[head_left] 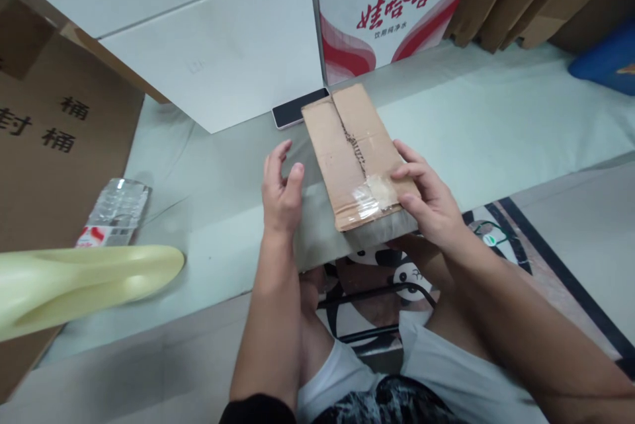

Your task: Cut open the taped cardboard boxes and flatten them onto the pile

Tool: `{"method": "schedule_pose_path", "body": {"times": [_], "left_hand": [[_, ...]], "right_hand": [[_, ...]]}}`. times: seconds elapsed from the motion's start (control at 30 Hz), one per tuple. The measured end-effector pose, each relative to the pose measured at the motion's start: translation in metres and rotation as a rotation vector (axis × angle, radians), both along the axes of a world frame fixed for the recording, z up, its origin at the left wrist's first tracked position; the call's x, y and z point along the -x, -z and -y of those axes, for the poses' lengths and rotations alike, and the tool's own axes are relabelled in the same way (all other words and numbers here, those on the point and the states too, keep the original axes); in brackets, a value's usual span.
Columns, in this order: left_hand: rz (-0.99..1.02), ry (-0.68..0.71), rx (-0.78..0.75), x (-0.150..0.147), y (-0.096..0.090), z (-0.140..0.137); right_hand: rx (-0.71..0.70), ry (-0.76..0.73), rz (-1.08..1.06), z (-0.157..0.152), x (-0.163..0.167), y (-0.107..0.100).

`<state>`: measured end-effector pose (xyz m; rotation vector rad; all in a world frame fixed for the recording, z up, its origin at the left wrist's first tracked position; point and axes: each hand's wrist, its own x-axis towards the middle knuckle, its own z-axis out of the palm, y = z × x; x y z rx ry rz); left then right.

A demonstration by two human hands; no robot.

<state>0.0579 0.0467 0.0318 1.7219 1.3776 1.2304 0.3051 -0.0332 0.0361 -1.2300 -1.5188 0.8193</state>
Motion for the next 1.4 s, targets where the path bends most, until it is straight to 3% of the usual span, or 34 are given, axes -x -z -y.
{"method": "schedule_pose_path", "body": {"times": [0.07, 0.13, 0.27, 0.33, 0.43, 0.57, 0.63, 0.7, 0.87, 1.03, 1.1, 1.2, 1.33, 1.4], "left_hand": [[-0.002, 0.134, -0.213, -0.007, -0.001, 0.003], [-0.086, 0.254, -0.329, -0.015, -0.001, 0.005], [-0.15, 0.311, -0.406, -0.03, 0.011, 0.004], [-0.129, 0.306, -0.414, -0.033, 0.016, 0.002], [-0.129, 0.291, -0.409, -0.033, 0.018, 0.001], [-0.145, 0.272, -0.389, -0.033, 0.014, 0.003], [-0.132, 0.27, -0.39, -0.033, 0.013, 0.003], [-0.13, 0.264, -0.393, -0.034, 0.014, 0.003], [-0.131, 0.225, -0.415, -0.038, 0.017, 0.002], [-0.104, 0.214, -0.441, -0.042, 0.018, 0.003], [-0.084, 0.197, -0.452, -0.046, 0.018, 0.006], [-0.092, 0.125, -0.447, -0.057, 0.017, 0.013], [-0.119, 0.05, -0.453, -0.073, 0.016, 0.021], [-0.128, 0.03, -0.461, -0.078, 0.016, 0.023]], "right_hand": [[0.001, -0.001, -0.011, 0.0, 0.001, 0.0], [0.013, -0.004, -0.017, 0.0, 0.002, 0.001], [0.05, 0.034, -0.17, -0.007, -0.008, 0.007], [0.077, 0.197, -0.219, -0.013, -0.017, 0.013], [0.253, 0.36, 0.128, -0.022, -0.026, 0.02], [0.419, 0.211, 0.678, -0.028, -0.024, 0.022], [0.449, 0.238, 0.766, -0.03, -0.022, 0.022], [0.463, 0.291, 0.718, -0.032, -0.024, 0.022], [0.21, 0.349, 0.135, -0.026, -0.04, 0.019], [-0.013, 0.204, -0.336, -0.003, -0.054, -0.004], [-0.032, 0.19, -0.381, 0.005, -0.055, -0.013], [-0.106, 0.262, -0.284, 0.01, -0.049, -0.019], [-0.385, 0.395, -0.153, 0.022, -0.03, -0.022], [-0.465, 0.385, -0.098, 0.032, -0.022, -0.027]]}}
